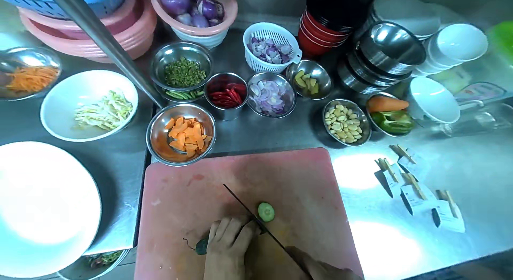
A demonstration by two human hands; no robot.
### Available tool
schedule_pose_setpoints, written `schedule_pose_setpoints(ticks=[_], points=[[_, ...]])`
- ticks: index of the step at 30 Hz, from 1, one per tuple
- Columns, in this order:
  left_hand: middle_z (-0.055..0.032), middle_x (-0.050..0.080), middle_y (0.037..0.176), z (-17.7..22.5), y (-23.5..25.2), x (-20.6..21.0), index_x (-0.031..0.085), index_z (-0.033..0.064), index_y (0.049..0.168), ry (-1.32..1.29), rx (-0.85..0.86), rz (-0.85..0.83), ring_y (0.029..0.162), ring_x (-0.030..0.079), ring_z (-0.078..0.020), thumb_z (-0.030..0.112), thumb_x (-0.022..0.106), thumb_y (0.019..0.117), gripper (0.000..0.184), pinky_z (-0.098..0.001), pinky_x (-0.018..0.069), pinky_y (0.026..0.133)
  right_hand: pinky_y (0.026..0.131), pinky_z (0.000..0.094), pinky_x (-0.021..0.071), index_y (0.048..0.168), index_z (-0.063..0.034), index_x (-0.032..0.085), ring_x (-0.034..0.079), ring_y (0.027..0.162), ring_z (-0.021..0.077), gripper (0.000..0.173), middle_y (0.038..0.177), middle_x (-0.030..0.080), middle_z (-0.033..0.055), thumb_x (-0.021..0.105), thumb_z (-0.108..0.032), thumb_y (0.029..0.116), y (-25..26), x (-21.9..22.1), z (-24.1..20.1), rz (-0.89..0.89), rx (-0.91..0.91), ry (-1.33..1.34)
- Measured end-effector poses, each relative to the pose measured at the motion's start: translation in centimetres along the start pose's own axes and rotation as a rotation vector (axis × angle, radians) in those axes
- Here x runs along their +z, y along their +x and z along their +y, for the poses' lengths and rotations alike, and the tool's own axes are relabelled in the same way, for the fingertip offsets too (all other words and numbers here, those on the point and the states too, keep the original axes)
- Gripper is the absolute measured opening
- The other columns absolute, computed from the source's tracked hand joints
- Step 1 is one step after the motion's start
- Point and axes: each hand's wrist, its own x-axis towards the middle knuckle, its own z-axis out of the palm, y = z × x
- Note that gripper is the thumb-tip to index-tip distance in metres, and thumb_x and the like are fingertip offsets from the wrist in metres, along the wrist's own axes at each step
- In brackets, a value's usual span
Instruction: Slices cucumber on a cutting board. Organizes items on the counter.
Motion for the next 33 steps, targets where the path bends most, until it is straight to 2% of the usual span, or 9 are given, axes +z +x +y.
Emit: schedule_pose_setpoints(ticks=[4, 6, 11, 19, 22, 25, 27, 33], points=[[0.0003, 0.072, 0.099, -0.4, -0.3, 0.0, 0.074, 0.0197, 0.094, -0.072, -0.014, -0.025, 0.094, 0.065, -0.0148, 0.025, 0.058, 0.1006, 0.018, -0.0299, 0.0503, 0.083, 0.053, 0.0503, 0.0558, 0.123, 0.0001, 0.072, 0.069, 0.059, 0.0338, 0.034, 0.070, 0.069, 0.0161, 0.059, -0.013, 0.0942, 3.1, 2.8, 0.1, 0.200, -0.045, 0.024], [-0.0007, 0.073, 0.101, -0.5, -0.3, -0.1, 0.074, 0.0187, 0.095, -0.090, -0.007, -0.041, 0.097, 0.066, -0.0150, 0.023, 0.058, 0.1004, 0.017, -0.0302, 0.0510, 0.085, 0.052, 0.0486, 0.0556, 0.122, 0.0005, 0.072, 0.068, 0.057, 0.0321, 0.033, 0.069, 0.069, 0.0153, 0.059, -0.011, 0.0939, 3.0, 2.4, -0.1, 0.238, -0.065, 0.048], [0.0000, 0.069, 0.095, -0.6, -0.2, -0.3, 0.071, 0.0195, 0.094, -0.052, 0.031, -0.027, 0.092, 0.065, -0.0163, 0.018, 0.059, 0.0947, 0.012, -0.0310, 0.0527, 0.081, 0.054, 0.0500, 0.0543, 0.127, 0.0023, 0.068, 0.068, 0.060, 0.0347, 0.034, 0.073, 0.069, 0.0186, 0.054, -0.013, 0.0998, -0.1, -0.5, -0.5, 0.122, -0.088, 0.034], [0.0014, 0.069, 0.094, -0.6, -0.2, 0.0, 0.071, 0.0202, 0.095, -0.043, 0.037, -0.014, 0.090, 0.063, -0.0155, 0.021, 0.058, 0.0975, 0.013, -0.0290, 0.0509, 0.080, 0.056, 0.0524, 0.0539, 0.131, 0.0008, 0.066, 0.068, 0.063, 0.0371, 0.036, 0.075, 0.069, 0.0195, 0.050, -0.017, 0.1031, -0.3, -1.3, -0.4, 0.006, -0.035, 0.006], [0.0010, 0.069, 0.094, -0.8, -0.3, 0.0, 0.072, 0.0195, 0.095, -0.045, 0.045, -0.011, 0.091, 0.063, -0.0156, 0.022, 0.058, 0.0985, 0.014, -0.0289, 0.0511, 0.080, 0.057, 0.0526, 0.0550, 0.129, 0.0007, 0.067, 0.069, 0.063, 0.0369, 0.036, 0.074, 0.069, 0.0189, 0.053, -0.016, 0.1012, 1.0, 0.1, -0.4, 0.042, -0.032, 0.003], [0.0003, 0.070, 0.095, -0.9, -0.4, 0.1, 0.072, 0.0196, 0.094, -0.071, 0.041, -0.009, 0.092, 0.064, -0.0154, 0.021, 0.057, 0.0988, 0.015, -0.0290, 0.0516, 0.082, 0.055, 0.0503, 0.0562, 0.120, 0.0029, 0.071, 0.069, 0.060, 0.0340, 0.033, 0.070, 0.069, 0.0170, 0.057, -0.013, 0.0953, 3.0, 2.8, -0.1, 0.167, -0.045, 0.020], [-0.0007, 0.070, 0.097, -1.0, -0.3, -0.1, 0.072, 0.0186, 0.095, -0.076, 0.045, -0.020, 0.094, 0.065, -0.0162, 0.020, 0.057, 0.0995, 0.015, -0.0300, 0.0520, 0.083, 0.055, 0.0493, 0.0562, 0.116, 0.0046, 0.072, 0.069, 0.059, 0.0334, 0.030, 0.069, 0.069, 0.0171, 0.058, -0.012, 0.0955, 3.1, 2.7, -0.3, 0.197, -0.049, 0.047], [-0.0002, 0.068, 0.095, -1.2, -0.4, -0.1, 0.072, 0.0190, 0.096, -0.058, 0.072, -0.021, 0.093, 0.064, -0.0167, 0.016, 0.059, 0.0959, 0.013, -0.0289, 0.0523, 0.084, 0.055, 0.0511, 0.0543, 0.125, 0.0032, 0.068, 0.068, 0.061, 0.0352, 0.033, 0.073, 0.069, 0.0188, 0.052, -0.013, 0.1014, -0.1, -0.8, -0.6, 0.084, -0.079, 0.051]])
